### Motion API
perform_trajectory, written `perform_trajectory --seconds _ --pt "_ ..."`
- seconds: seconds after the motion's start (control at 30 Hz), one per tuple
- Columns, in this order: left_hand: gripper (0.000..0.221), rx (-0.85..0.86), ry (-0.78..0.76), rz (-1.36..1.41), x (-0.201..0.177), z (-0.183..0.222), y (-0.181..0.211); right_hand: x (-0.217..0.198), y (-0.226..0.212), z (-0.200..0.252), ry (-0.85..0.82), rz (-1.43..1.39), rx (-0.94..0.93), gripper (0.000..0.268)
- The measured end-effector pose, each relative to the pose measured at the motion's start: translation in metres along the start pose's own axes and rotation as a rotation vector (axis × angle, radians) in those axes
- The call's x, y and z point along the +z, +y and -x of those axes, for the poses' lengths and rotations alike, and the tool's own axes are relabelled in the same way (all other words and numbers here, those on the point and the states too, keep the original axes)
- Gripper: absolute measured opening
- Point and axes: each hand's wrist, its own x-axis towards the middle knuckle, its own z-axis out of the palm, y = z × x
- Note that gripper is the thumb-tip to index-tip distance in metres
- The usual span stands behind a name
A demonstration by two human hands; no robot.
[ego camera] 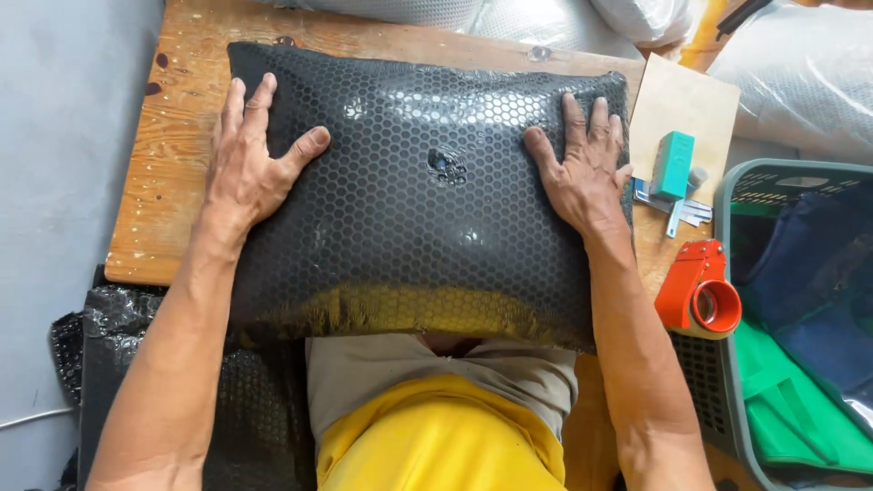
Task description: The person seals a large black bubble-wrap package by hand, using a tape dispenser to apply orange adhesive tape and a utility knife to cut pieces of tape.
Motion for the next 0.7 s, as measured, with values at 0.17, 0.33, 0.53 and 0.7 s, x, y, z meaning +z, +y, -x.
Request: perform_trajectory --seconds 0.17,0.33,0.53,0.7 --pt "0.105 -0.062 -0.101 -0.116 -0.018 -0.003 0.034 -0.014 -0.029 0.0 -0.105 0.21 0.035 0.094" --pt "0.075 0.455 -0.232 -0.338 0.013 -0.042 0.086 0.009 -0.087 -0.013 -0.12 0.452 -0.419 0.078" --pt "0.091 -0.021 -0.371 -0.328 -0.007 -0.061 0.083 0.0 -0.055 -0.073 -0.201 0.39 -0.4 0.105" --pt "0.106 -0.285 -0.122 0.098 -0.013 -0.067 0.015 -0.024 0.036 -0.092 -0.142 -0.035 -0.027 0.103"
